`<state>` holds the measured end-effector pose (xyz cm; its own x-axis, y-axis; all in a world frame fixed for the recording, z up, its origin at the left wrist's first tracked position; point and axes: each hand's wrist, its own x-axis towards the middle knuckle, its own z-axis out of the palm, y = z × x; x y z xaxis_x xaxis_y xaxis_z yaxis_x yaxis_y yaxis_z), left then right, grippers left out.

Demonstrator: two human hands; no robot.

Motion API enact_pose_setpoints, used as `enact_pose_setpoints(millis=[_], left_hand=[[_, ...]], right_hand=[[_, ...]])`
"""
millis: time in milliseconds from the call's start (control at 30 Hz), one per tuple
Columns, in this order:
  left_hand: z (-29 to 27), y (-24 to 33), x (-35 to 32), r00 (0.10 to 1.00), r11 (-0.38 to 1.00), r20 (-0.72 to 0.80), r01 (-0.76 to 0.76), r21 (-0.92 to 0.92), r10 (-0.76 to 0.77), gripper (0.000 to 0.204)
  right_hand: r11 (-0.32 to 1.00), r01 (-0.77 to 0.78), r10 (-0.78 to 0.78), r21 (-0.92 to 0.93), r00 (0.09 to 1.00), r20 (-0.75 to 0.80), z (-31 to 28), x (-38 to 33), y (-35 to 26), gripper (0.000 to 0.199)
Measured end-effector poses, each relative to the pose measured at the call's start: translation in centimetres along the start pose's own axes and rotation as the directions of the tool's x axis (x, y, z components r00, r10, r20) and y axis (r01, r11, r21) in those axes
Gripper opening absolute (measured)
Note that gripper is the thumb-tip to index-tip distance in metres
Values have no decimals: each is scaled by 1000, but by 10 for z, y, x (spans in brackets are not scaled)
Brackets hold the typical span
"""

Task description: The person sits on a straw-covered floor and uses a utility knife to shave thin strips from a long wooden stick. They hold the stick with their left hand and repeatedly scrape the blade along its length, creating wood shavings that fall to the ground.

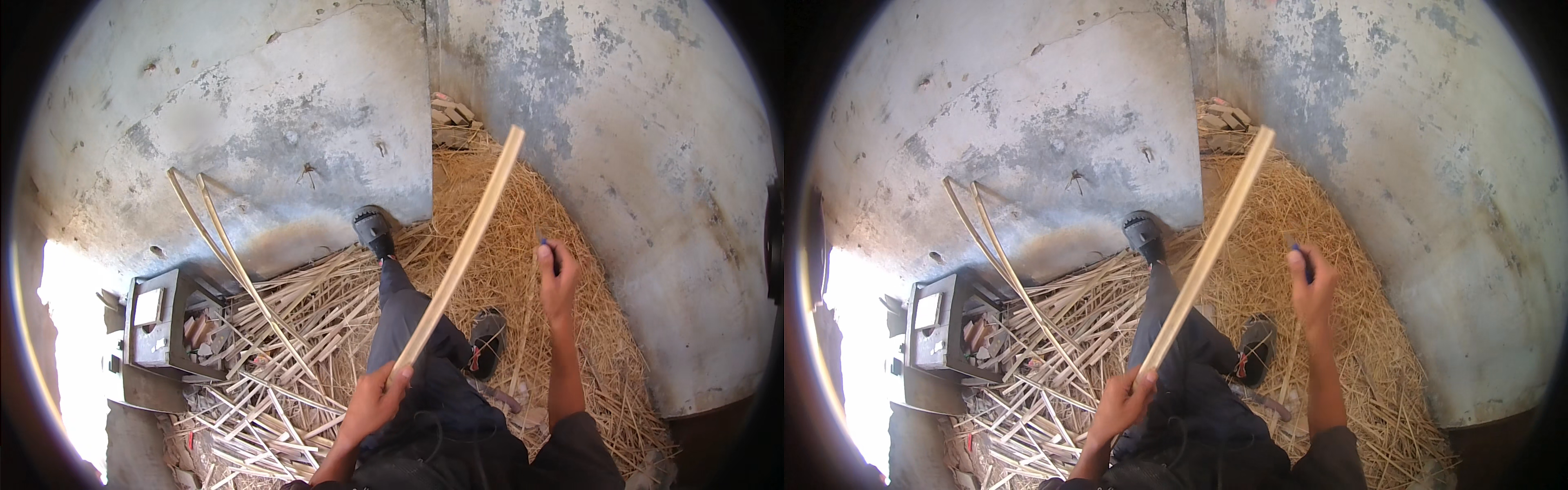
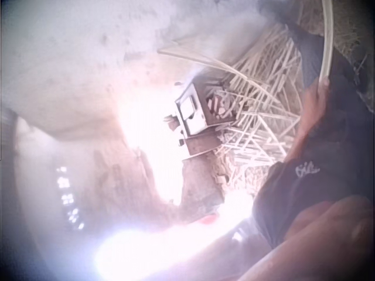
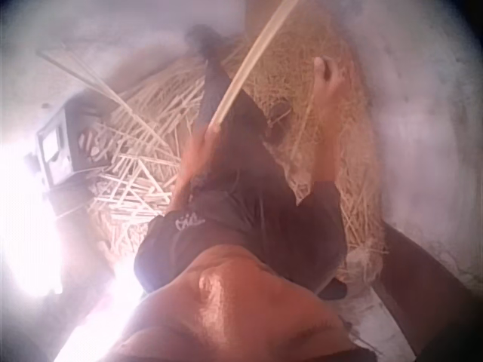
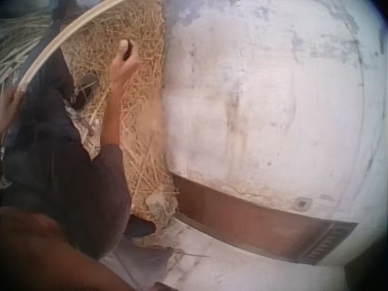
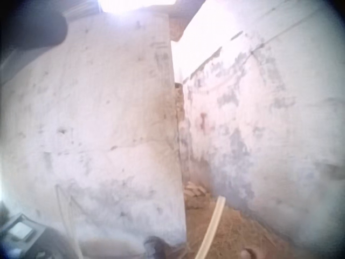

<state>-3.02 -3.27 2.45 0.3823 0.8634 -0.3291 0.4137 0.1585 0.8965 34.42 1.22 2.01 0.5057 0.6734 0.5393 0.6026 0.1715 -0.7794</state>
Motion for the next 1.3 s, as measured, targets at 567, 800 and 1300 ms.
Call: enact_pose_setpoints(millis=[567, 800, 1300], left_hand=[[16, 52, 27, 932, 935, -80, -352, 32, 353, 25], [17, 49, 32, 933, 939, -106, -339, 61, 344, 31], [18, 39, 28, 953, 963, -143, -269, 0, 266, 36]], right_hand=[[889, 451, -451, 82, 829, 329, 48, -86, -77, 32], [894, 444, -438, 60, 838, 325, 52, -94, -82, 32], [883, 469, -456, 16, 849, 266, 53, -74, -79, 31]])
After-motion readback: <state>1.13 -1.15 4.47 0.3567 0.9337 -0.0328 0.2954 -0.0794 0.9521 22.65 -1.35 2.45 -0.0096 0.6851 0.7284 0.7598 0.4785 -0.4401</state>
